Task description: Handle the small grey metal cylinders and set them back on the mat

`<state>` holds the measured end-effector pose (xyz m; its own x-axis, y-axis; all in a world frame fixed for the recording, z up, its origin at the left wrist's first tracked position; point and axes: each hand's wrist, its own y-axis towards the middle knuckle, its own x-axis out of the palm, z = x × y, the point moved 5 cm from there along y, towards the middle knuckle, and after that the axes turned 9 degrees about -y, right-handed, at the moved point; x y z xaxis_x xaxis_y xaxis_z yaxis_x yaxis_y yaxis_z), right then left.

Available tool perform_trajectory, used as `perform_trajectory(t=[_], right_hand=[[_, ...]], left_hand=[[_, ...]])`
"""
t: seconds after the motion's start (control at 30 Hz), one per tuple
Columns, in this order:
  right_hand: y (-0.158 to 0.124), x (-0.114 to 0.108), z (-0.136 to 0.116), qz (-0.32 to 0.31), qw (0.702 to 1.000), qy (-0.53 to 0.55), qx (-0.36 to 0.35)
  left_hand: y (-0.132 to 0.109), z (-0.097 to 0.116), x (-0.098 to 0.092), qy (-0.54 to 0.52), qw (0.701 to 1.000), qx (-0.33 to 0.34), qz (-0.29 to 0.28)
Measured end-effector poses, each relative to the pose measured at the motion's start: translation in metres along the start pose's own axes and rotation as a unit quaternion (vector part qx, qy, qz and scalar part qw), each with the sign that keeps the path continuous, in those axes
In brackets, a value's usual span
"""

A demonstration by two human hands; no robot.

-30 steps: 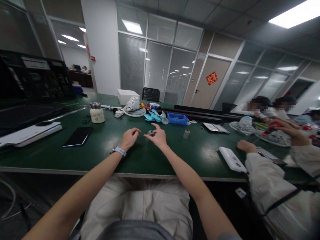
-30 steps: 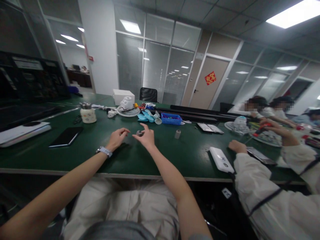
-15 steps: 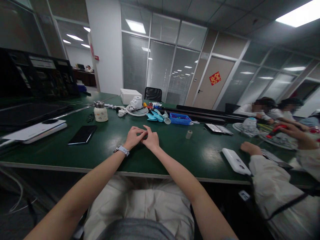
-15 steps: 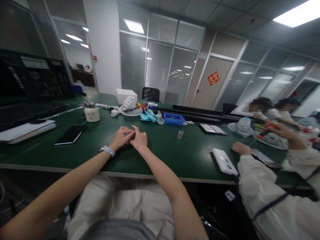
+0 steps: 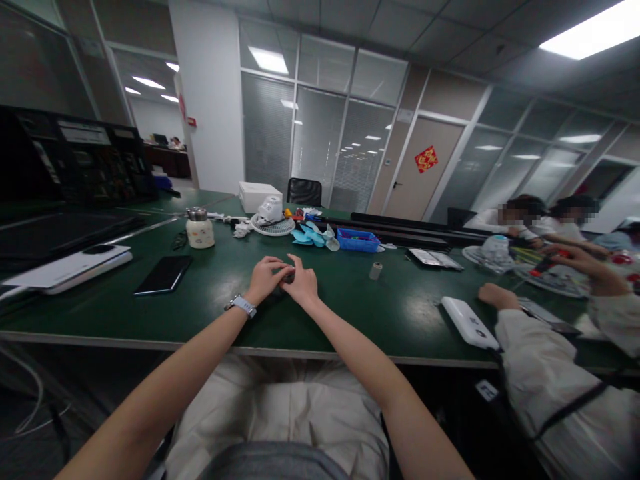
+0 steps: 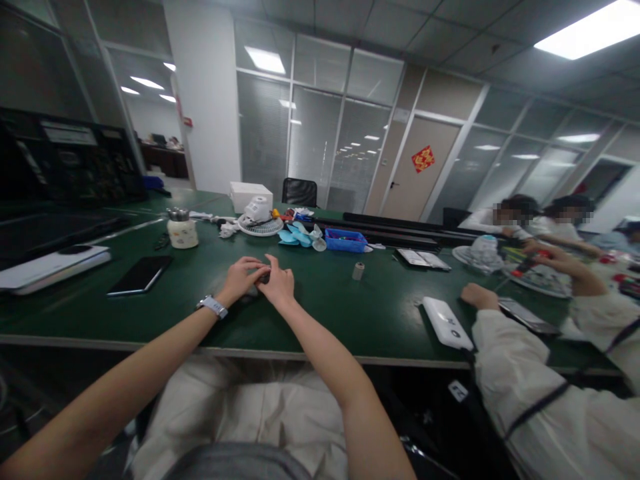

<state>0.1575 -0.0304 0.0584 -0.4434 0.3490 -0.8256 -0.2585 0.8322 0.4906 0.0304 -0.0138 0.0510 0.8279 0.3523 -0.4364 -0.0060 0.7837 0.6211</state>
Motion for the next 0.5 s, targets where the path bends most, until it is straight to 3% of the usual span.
perform_trajectory(t=[0.17, 0.27, 0.43, 0.5], right_hand=[[-0.003, -0.001, 0.003, 0.005, 1.000, 0.004, 0.016], [-0.004, 0.000, 0.004, 0.013, 1.000, 0.001, 0.020], [-0.005, 0.000, 0.007, 0.002, 0.999, 0.010, 0.033], [-0.006, -0.001, 0.007, -0.001, 0.999, 0.012, 0.033]], left_hand=[[0.000, 0.002, 0.000, -0.005, 1.000, 0.008, -0.017], [0.001, 0.003, -0.003, -0.005, 1.000, 0.016, 0.006], [0.001, -0.002, -0.013, 0.029, 0.996, -0.032, 0.082], [0.002, -0.008, -0.012, 0.061, 0.995, -0.052, 0.064]])
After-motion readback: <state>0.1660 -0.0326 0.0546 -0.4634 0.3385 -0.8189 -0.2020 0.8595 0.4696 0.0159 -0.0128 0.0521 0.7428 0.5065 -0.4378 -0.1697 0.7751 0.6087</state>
